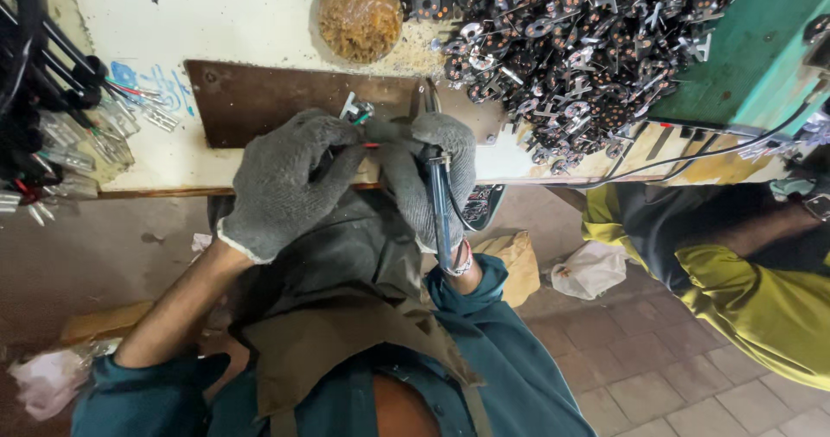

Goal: The person solders small metal components at a workbench. They hold a part in one hand and a soldering iron in the other, apply solder to the joint, produce smoke, dip or wipe the iron on a sponge, and place finished parts onto a large pile of similar components.

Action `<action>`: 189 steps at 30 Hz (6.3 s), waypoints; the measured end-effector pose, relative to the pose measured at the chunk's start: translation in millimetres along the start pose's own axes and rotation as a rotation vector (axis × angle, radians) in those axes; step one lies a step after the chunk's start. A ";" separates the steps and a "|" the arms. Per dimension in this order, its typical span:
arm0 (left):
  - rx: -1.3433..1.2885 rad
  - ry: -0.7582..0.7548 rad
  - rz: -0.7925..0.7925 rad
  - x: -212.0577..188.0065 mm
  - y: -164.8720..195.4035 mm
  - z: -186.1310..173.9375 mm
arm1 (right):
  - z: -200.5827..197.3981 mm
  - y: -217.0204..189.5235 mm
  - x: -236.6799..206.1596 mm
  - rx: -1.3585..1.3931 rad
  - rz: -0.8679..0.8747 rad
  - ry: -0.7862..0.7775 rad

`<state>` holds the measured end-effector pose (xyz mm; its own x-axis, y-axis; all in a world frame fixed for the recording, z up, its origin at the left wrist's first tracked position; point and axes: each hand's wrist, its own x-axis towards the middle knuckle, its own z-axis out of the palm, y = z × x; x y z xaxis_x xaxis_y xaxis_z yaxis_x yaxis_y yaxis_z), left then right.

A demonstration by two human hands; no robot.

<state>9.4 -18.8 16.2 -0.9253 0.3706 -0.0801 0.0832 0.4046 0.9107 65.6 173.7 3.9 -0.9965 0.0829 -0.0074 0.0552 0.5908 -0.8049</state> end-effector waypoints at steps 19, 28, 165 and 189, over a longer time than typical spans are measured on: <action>0.039 0.140 0.014 15.9 15.3 -26.3 | -4.8 -8.3 6.0 0.193 -0.237 0.306; 0.585 0.245 0.270 76.5 17.8 -46.5 | 1.9 26.2 -8.0 0.106 -0.057 0.262; 0.311 -0.140 0.035 22.0 3.3 8.3 | -11.2 18.0 0.4 0.047 -0.342 0.039; 0.319 -0.139 0.066 33.1 15.6 -0.2 | -59.1 14.2 -16.4 0.144 -0.102 0.570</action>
<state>-20.0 -0.4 27.8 -0.8566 0.5062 -0.1001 0.2726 0.6087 0.7451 86.4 228.2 27.7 -0.8034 0.4731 0.3614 -0.0874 0.5068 -0.8576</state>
